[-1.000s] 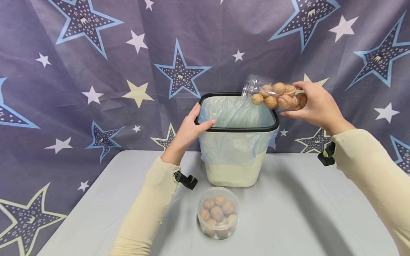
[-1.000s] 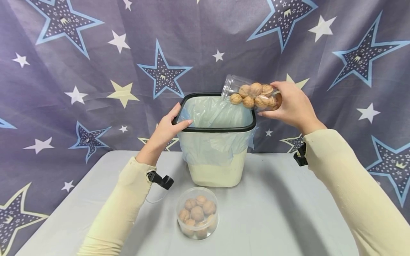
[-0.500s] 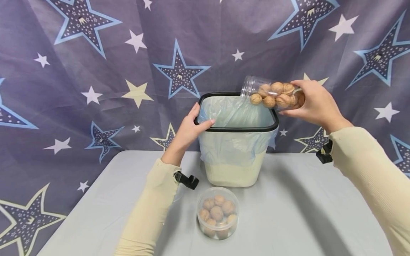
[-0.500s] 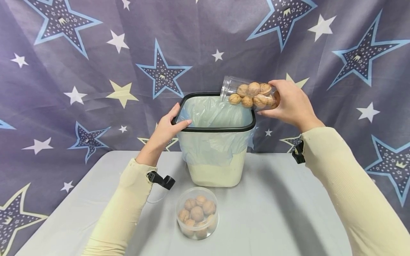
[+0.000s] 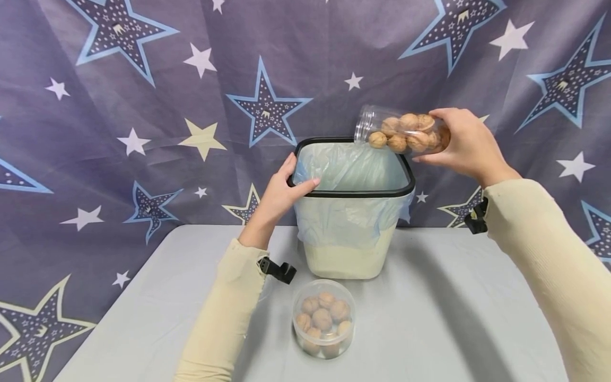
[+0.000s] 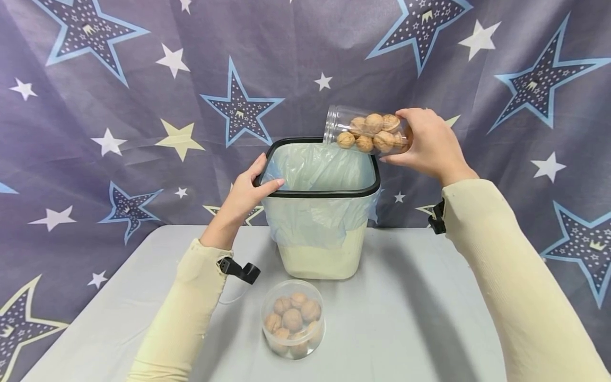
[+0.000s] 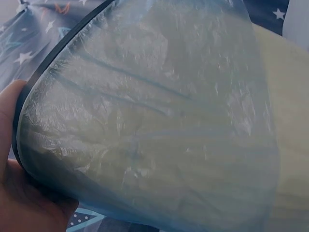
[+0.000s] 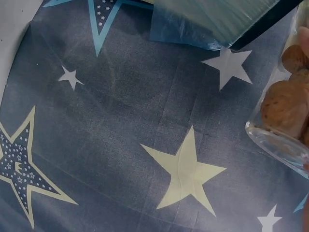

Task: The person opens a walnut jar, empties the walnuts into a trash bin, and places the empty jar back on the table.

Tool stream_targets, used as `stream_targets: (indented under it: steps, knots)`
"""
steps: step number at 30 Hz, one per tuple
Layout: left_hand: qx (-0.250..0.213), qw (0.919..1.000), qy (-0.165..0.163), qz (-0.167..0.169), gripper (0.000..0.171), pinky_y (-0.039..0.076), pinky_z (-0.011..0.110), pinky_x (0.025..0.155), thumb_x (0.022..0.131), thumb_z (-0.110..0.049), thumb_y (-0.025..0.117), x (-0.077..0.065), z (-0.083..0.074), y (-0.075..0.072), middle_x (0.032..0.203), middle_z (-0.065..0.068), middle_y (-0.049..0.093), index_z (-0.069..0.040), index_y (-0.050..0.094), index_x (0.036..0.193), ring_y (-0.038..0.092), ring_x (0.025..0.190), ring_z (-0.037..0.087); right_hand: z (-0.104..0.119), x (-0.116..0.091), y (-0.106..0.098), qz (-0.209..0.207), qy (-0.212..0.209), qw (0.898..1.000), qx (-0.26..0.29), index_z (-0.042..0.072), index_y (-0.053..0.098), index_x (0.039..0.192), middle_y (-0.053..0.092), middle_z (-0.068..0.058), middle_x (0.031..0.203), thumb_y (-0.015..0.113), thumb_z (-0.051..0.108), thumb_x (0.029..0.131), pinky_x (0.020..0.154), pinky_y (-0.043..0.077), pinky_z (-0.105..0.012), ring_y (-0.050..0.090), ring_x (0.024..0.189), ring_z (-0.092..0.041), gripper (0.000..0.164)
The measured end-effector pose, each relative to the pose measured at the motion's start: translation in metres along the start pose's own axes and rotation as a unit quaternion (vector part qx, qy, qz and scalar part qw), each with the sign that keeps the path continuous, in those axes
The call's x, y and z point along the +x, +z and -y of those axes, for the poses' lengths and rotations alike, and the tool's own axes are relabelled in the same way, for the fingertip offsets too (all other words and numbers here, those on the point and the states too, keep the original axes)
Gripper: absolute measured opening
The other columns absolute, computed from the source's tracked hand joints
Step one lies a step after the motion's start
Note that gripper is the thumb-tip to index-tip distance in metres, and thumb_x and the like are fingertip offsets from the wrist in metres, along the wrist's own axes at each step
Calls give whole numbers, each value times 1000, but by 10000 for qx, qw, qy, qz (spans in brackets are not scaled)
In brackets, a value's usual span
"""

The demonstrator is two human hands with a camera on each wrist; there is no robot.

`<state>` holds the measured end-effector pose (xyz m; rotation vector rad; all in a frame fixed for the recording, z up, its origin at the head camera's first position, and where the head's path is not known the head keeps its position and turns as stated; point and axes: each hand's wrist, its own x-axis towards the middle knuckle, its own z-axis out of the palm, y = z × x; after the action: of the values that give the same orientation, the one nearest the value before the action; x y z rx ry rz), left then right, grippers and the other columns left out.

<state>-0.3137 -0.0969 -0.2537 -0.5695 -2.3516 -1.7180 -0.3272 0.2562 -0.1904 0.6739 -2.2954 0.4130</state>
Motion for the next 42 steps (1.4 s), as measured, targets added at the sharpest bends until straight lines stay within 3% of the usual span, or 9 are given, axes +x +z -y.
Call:
stream_targets:
  steps: [9, 19, 29, 42]
  knots:
    - [62, 10000, -4, 27, 86, 10, 27, 115, 84, -23, 69, -1, -1, -1, 158, 10, 11, 2, 15, 147, 8, 143, 13, -2, 4, 2, 118, -108, 9998, -153, -5, 53, 125, 59, -23, 106, 90, 20, 57, 86, 37, -52, 50, 95, -37, 82]
    - [-17, 10000, 0, 83, 86, 11, 29, 115, 85, -24, 68, 0, 0, 0, 158, 9, 10, -1, 15, 148, 7, 143, 12, -2, 6, 1, -42, -480, 9983, -337, -4, 55, 123, 61, -23, 112, 92, 18, 52, 92, 39, -52, 54, 100, -39, 83]
    - [91, 9999, -5, 86, 86, 11, 29, 115, 85, -25, 68, 1, 0, -1, 158, 9, 11, 0, 16, 148, 8, 143, 11, -3, 9, 0, -16, -878, 9947, -538, -3, 56, 121, 61, -17, 90, 93, 18, 50, 88, 40, -48, 53, 84, -33, 83]
    - [-43, 9998, -144, 161, 85, 10, 28, 115, 86, -22, 67, 0, -2, -2, 158, 8, 9, -1, 13, 148, 6, 143, 11, 2, 11, -1, 108, -835, 9945, -620, -4, 55, 120, 62, -22, 110, 93, 15, 48, 94, 38, -50, 54, 101, -38, 84]
